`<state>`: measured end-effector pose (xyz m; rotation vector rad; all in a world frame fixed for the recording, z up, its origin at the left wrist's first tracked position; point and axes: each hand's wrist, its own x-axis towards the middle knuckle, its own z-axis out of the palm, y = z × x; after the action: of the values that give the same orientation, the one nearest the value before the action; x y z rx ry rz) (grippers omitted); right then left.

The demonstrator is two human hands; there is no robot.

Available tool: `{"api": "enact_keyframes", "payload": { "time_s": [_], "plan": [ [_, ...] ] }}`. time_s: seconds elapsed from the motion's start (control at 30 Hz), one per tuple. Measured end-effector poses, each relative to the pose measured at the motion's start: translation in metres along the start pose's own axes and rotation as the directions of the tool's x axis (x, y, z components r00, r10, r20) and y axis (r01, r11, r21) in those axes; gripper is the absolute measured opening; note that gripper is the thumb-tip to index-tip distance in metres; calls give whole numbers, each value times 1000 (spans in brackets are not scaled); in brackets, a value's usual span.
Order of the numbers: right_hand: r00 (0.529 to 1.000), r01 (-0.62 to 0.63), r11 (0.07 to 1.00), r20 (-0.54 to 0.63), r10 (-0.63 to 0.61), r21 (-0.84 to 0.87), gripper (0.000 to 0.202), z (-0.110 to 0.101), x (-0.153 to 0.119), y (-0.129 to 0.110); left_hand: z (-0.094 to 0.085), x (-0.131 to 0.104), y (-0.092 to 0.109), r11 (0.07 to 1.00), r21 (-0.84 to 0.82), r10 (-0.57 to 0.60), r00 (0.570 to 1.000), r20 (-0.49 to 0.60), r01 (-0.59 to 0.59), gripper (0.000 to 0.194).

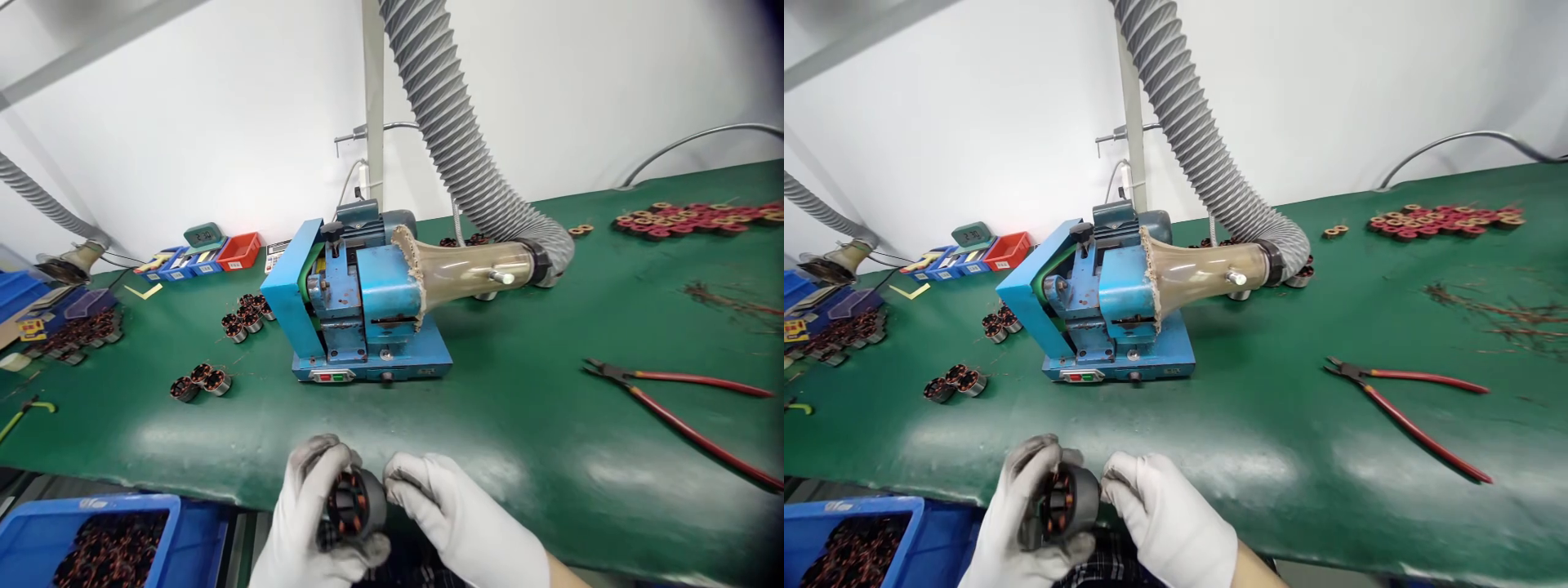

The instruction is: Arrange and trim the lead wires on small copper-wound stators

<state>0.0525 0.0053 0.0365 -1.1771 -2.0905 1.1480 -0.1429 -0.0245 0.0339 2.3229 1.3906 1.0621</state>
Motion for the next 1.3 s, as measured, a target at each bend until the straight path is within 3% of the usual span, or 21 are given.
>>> {"api": "enact_keyframes", "payload": {
  "time_s": [0.07, 0.13, 0.2, 0.3, 0.4, 0.47, 0.53, 0.6, 0.7, 0.8, 0.9, 1.0, 1.1, 1.2, 1.3],
  "plan": [
    [1000, -13, 999, -21, 13, -30, 24, 2, 0, 0, 1, 0, 0, 987, 161, 6, 999, 34, -11, 60],
    [999, -12, 994, -47, 6, -113, 22, 6, 2, 0, 2, 0, -2, 987, 128, 95, 994, 51, -101, 48],
    [998, -5, 966, -66, -13, -259, 21, 9, 3, 0, 5, -1, -2, 994, 42, 103, 995, 15, -103, 37],
    [994, 2, 908, -101, -49, -420, 19, 12, 4, 0, 11, -2, 5, 997, -54, -67, 995, -73, 63, 24],
    [980, 16, 924, -179, -91, -381, 18, 14, 3, 0, 15, -2, 12, 957, -166, -265, 953, -150, 240, 39],
    [971, 41, 935, -208, -121, -353, 17, 14, 2, 0, 16, 0, 12, 943, -130, -317, 946, -70, 306, 54],
    [961, 66, 918, -222, -164, -390, 16, 16, 2, 0, 17, 2, 10, 932, -105, -342, 938, 59, 347, 52],
    [942, 96, 868, -238, -238, -488, 16, 18, 2, 1, 21, 1, 6, 870, -212, -424, 894, 143, 446, 47],
    [879, 100, 746, -293, -376, -658, 27, 22, 1, 1, 30, -3, 2, 696, -444, -517, 823, 235, 564, 49],
    [814, 25, 685, -383, -437, -728, 30, 25, -1, 1, 39, -7, 1, 605, -551, -515, 810, 279, 575, 44],
    [813, -1, 778, -454, -365, -628, 21, 28, -4, 3, 48, -8, 1, 576, -583, -531, 805, 266, 573, 40],
    [882, 9, 906, -424, -206, -422, 14, 29, -7, 6, 56, -10, 0, 579, -581, -569, 794, 216, 572, 35],
    [943, 2, 987, -329, -56, -163, 16, 28, -8, 8, 53, -10, -1, 619, -578, -566, 812, 141, 532, 47],
    [977, -55, 994, -202, 72, 91, 20, 23, -6, 9, 33, -2, -1, 661, -575, -461, 865, 197, 483, 45],
    [987, -74, 971, -121, 103, 228, 22, 17, -1, 8, 10, 10, 4, 797, -523, -227, 952, 204, 302, 8]
  ]
}}
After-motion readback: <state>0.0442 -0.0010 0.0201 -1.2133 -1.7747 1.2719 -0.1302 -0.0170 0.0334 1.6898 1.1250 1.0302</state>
